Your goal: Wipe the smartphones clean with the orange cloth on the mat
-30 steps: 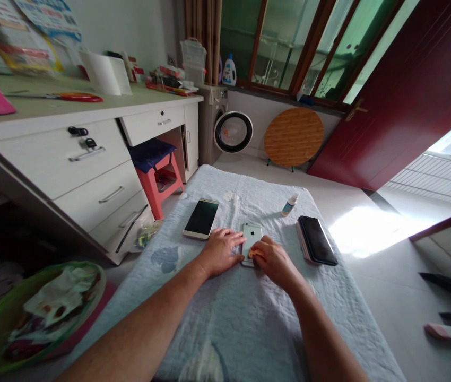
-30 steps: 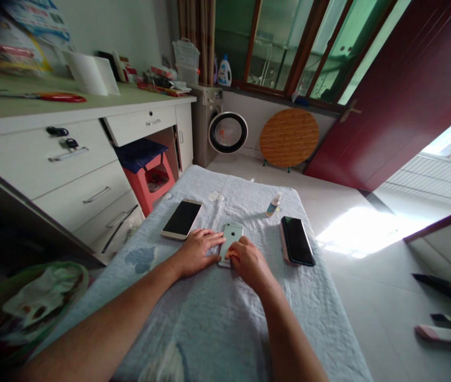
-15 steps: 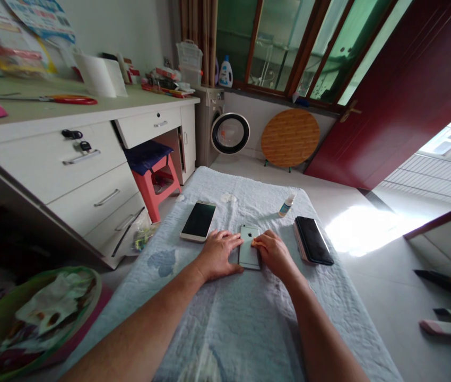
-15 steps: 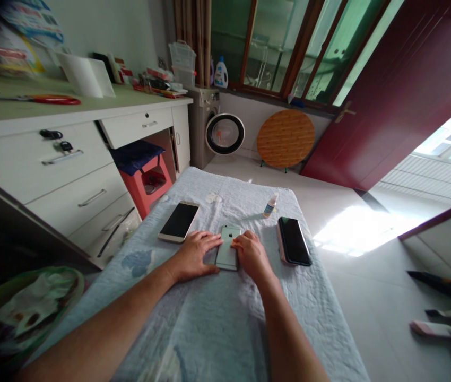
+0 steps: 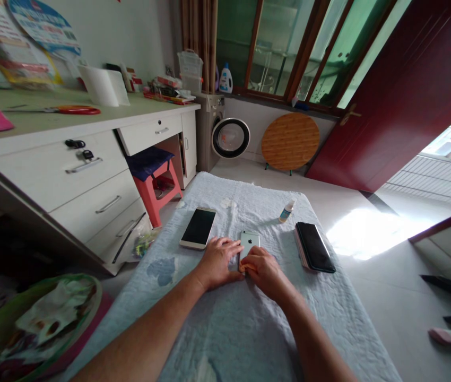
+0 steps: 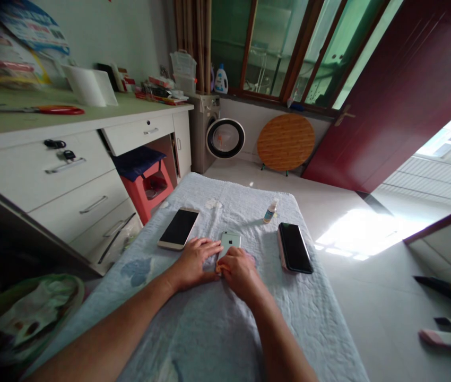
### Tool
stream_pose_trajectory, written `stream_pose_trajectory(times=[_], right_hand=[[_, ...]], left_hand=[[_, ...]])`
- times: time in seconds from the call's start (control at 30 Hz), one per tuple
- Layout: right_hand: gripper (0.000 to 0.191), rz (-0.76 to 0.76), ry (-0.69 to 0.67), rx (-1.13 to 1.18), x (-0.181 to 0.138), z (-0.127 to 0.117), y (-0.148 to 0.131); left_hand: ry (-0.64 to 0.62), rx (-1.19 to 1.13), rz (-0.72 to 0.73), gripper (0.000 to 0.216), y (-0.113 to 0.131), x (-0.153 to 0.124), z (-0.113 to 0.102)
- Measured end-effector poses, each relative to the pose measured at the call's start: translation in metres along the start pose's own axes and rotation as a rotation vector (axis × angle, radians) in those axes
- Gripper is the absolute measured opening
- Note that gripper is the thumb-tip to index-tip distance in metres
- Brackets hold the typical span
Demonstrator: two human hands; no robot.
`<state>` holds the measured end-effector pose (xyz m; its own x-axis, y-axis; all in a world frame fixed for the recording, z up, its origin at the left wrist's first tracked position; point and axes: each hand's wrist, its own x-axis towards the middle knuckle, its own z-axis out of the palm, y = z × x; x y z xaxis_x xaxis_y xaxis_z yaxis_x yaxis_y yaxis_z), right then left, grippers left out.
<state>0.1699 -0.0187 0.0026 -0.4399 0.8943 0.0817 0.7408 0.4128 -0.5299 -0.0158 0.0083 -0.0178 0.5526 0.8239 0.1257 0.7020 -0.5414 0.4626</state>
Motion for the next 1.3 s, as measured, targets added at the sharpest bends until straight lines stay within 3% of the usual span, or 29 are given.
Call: stream_pose_trajectory(times=[0.3, 0.47, 0.73, 1.03, 1.3], right_hand=[[0.021, 0.146, 0.187, -0.134, 0.016, 0.003, 0.024], [0.024, 0.244, 0.263, -0.086, 0.009, -0.002, 0.041], [0.019, 0.370, 0.538, -0.089, 0.000, -0.008, 0.054], [0.017, 0.370, 0.579, -0.156, 0.000, -0.008, 0.057], [0.012, 0.401, 0.413, -0.299, -0.001, -0.004, 0.060]], left_hand=[[-0.007, -0.008, -0.013, 0.078, 0.001, 0.000, -0.001], [-0.004, -0.012, -0.021, 0.077, 0.001, 0.000, 0.000], [0.004, -0.020, -0.043, 0.076, 0.005, -0.002, -0.001], [0.118, -0.042, -0.062, 0.072, 0.014, -0.002, 0.004], [0.118, -0.032, -0.071, 0.067, 0.016, -0.002, 0.006]])
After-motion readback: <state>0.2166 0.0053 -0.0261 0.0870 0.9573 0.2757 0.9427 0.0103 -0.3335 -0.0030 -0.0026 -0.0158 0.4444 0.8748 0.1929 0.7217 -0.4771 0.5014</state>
